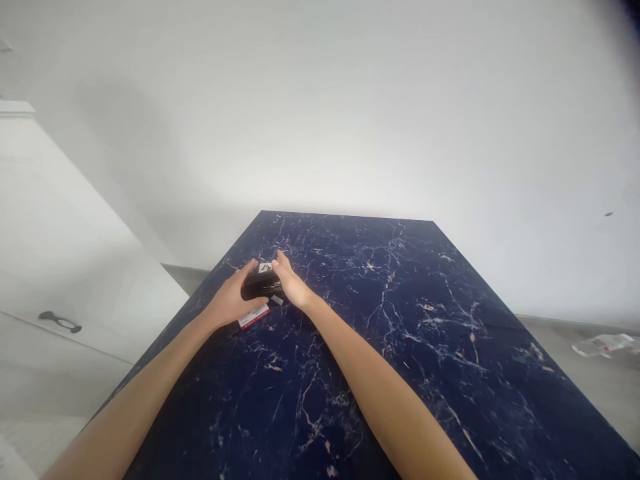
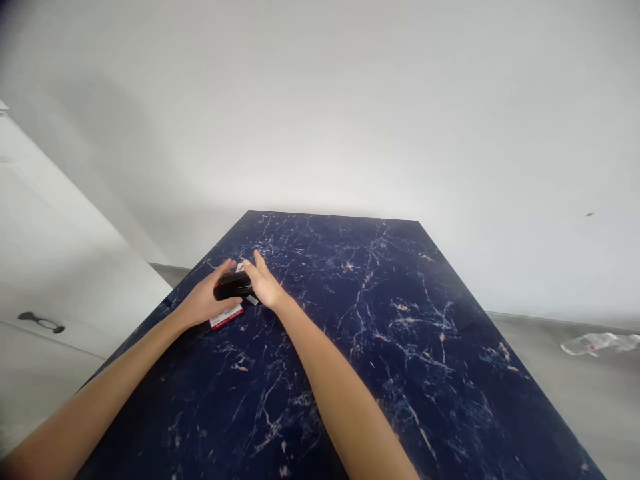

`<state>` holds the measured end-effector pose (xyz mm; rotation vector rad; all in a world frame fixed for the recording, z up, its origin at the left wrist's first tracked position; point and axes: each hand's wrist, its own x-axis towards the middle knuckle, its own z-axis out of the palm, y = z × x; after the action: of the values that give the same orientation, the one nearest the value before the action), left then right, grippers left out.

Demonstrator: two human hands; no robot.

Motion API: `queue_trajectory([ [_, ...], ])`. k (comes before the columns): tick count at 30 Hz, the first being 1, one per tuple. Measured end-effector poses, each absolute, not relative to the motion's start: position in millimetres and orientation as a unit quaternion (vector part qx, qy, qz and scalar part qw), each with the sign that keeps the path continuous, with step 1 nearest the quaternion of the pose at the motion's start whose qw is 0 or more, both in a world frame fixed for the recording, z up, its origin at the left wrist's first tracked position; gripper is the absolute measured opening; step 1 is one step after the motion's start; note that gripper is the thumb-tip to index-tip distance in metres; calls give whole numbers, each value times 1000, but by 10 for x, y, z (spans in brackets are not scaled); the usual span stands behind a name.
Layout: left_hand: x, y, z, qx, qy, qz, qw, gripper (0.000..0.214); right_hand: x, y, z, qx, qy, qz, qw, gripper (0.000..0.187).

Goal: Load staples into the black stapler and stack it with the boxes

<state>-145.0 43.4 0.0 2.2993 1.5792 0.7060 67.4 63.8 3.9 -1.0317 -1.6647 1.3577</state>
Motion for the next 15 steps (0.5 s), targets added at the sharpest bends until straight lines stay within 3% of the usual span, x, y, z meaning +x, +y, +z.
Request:
queue_trajectory([
  [2,-1508,480,4,796,524,272,134,97,674,605,15,-427,-653,488,392,81],
  [6,-1574,585,4,821,484,248,175,77,673,551,-7,-487,-644,400,434,68],
  [15,-1183,309,42,833,477,229,165,54,859,383,-5,-477,-659,373,446,45],
])
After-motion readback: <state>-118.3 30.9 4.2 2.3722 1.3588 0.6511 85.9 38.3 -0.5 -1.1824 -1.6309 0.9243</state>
